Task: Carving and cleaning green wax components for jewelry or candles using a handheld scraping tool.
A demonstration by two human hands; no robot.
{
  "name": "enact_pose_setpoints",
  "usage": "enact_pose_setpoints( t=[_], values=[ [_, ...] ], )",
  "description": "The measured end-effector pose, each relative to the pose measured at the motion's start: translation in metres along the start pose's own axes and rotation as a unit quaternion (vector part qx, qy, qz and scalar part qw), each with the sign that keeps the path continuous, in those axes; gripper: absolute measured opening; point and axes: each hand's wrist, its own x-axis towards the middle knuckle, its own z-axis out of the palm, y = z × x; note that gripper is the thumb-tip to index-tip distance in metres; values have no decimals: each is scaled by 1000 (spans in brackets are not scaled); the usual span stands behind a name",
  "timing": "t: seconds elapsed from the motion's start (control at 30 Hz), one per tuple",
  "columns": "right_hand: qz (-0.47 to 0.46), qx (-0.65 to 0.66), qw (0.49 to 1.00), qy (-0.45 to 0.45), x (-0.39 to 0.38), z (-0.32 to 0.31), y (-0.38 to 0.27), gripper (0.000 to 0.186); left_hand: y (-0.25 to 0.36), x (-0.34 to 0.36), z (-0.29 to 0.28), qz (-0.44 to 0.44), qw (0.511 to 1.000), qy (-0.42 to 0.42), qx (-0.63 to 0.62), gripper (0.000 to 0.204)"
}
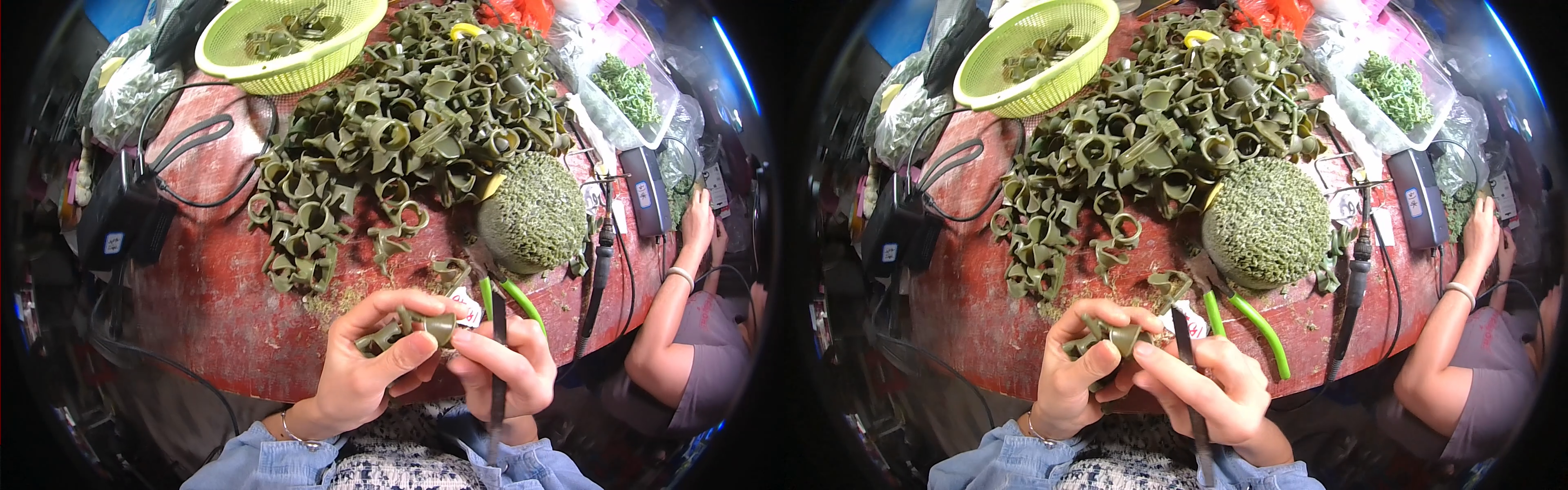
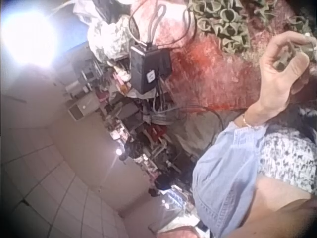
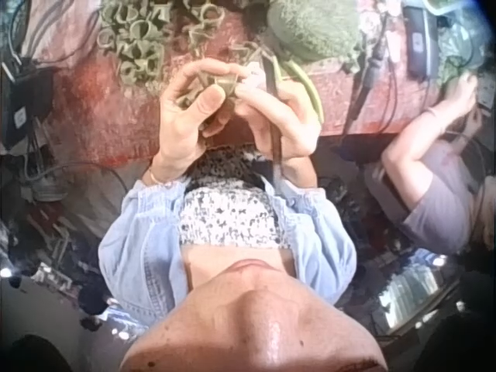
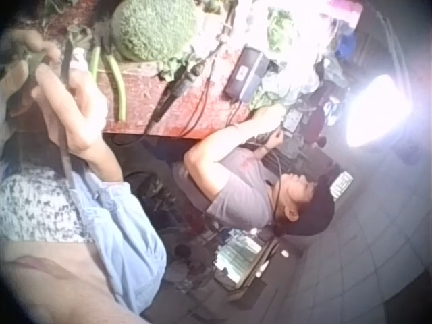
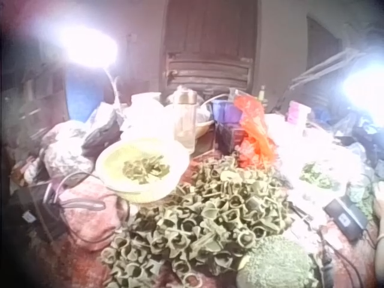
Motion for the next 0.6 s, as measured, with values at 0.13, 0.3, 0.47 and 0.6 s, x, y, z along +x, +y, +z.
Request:
enact_pose_setpoints(
  t=[0.13,0.3,0.47,0.6],
  values=[
    [-8,32,999,9,3,1,3,29,2,-1,3,-17,1000,-4,20,22],
    [-8,72,995,-62,-3,-8,6,32,1,-3,8,-9,997,46,57,47],
    [-55,109,989,-82,-5,-6,11,45,3,-4,4,-17,994,19,103,41],
    [-30,21,998,-52,1,-22,3,38,5,1,13,-55,994,15,93,32]
  ],
)
